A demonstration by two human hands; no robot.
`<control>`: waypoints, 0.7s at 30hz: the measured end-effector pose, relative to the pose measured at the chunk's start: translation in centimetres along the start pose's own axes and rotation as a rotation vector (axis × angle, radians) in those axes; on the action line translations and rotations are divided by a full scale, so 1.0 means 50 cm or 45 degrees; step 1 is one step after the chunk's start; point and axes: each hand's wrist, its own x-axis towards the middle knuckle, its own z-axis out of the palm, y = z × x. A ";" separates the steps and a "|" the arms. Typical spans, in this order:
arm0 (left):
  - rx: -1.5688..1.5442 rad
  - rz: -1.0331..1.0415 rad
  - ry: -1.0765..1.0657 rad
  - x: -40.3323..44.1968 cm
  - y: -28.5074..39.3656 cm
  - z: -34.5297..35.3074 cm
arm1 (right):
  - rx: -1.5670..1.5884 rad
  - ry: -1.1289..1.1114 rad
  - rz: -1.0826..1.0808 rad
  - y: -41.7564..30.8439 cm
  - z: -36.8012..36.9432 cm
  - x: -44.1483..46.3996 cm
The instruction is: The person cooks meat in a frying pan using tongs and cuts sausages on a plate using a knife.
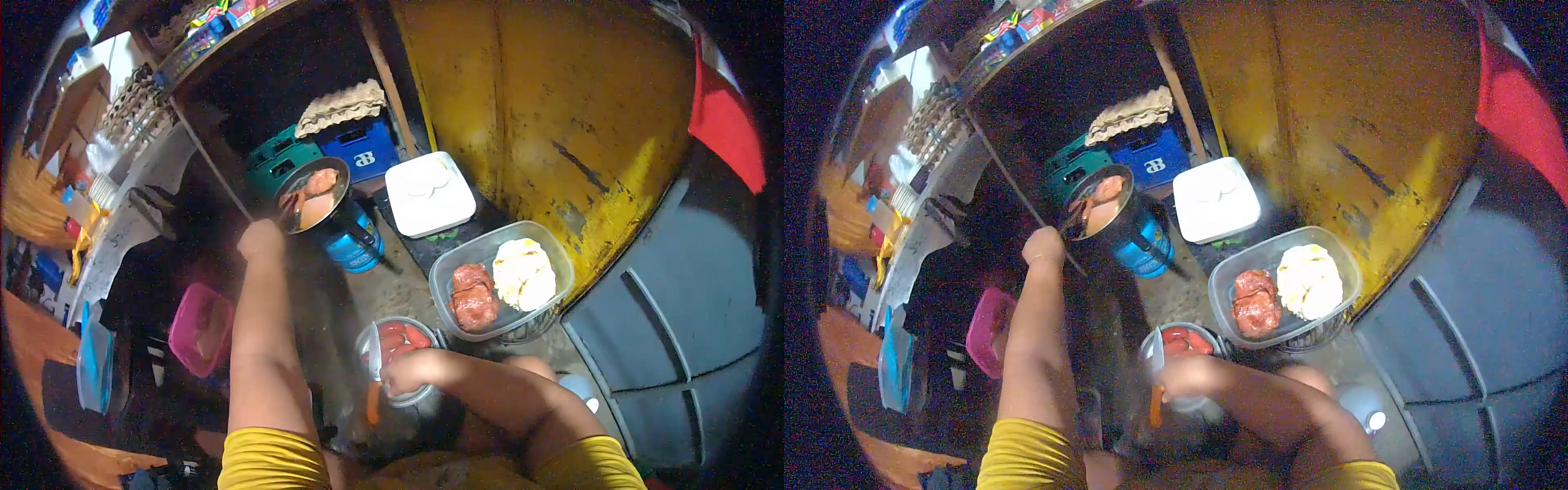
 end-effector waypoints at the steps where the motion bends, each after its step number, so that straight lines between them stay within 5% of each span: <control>1: 0.002 0.010 0.001 -0.001 0.004 0.001 | 0.050 -0.013 -0.039 0.006 0.001 0.000; 5: -0.060 0.028 0.067 0.000 0.010 0.012 | 0.176 0.174 -0.147 0.056 0.052 0.032; 11: 0.042 0.060 0.104 0.002 -0.049 0.013 | -0.020 -0.005 0.036 0.027 0.007 0.004; 16: 0.235 0.285 0.247 -0.064 -0.118 -0.062 | -0.039 0.197 -0.085 0.012 0.004 -0.012; 21: 0.301 0.341 0.306 -0.069 -0.136 -0.033 | -0.235 -0.072 0.162 -0.060 -0.048 -0.033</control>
